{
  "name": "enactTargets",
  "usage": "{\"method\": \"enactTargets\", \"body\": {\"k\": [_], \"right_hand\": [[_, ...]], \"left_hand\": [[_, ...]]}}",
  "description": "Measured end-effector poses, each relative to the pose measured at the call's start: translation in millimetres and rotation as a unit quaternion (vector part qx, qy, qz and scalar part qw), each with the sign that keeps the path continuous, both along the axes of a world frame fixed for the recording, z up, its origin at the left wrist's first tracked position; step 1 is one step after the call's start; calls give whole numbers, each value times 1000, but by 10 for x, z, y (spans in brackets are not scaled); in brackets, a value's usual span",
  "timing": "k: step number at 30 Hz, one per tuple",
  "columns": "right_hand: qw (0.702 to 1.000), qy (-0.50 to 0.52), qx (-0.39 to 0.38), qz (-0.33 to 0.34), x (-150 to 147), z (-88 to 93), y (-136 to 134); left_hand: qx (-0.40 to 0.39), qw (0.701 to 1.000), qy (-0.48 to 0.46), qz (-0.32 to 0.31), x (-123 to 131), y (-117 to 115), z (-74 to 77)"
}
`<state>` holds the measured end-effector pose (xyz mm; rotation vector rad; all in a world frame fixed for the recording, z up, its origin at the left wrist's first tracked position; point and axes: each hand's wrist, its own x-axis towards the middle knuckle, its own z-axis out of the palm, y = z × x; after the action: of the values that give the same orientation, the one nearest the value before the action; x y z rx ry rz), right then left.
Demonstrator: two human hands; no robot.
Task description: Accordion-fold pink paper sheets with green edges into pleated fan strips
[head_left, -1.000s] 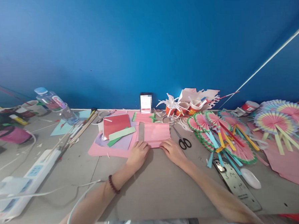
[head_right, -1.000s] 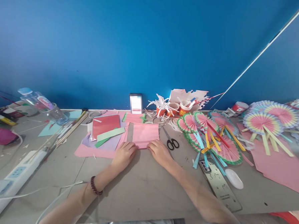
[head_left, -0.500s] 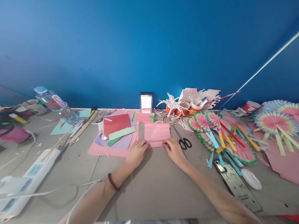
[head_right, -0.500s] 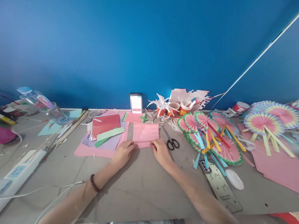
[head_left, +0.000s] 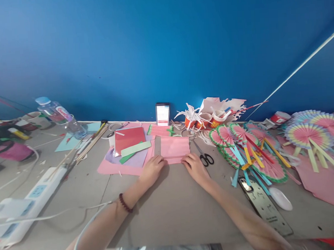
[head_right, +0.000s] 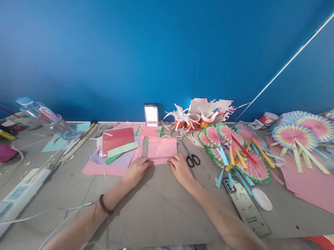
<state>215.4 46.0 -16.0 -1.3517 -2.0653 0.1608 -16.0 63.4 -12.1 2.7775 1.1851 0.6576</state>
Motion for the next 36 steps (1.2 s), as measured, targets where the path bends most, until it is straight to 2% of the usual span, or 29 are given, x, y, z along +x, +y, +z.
{"method": "enactTargets", "body": {"k": [5,13,24,29,32,36], "right_hand": [[999,18,13,29,71,-8,43],[995,-56,29,71,90,83,47],[986,-137,72,61,49,90,40],[989,-130,67,33,14,116,28],[992,-105,65,27,-3,152,1],[993,-85,68,39,-7,203,-44]], "left_hand": [[43,999,22,-22,-9,0,15],[69,996,57,-29,1,-16,24],[44,998,-14,31,31,0,77],[25,997,-57,40,-8,-7,77],[38,996,-64,47,-21,-36,109],[81,995,-47,19,-18,-91,188]]}}
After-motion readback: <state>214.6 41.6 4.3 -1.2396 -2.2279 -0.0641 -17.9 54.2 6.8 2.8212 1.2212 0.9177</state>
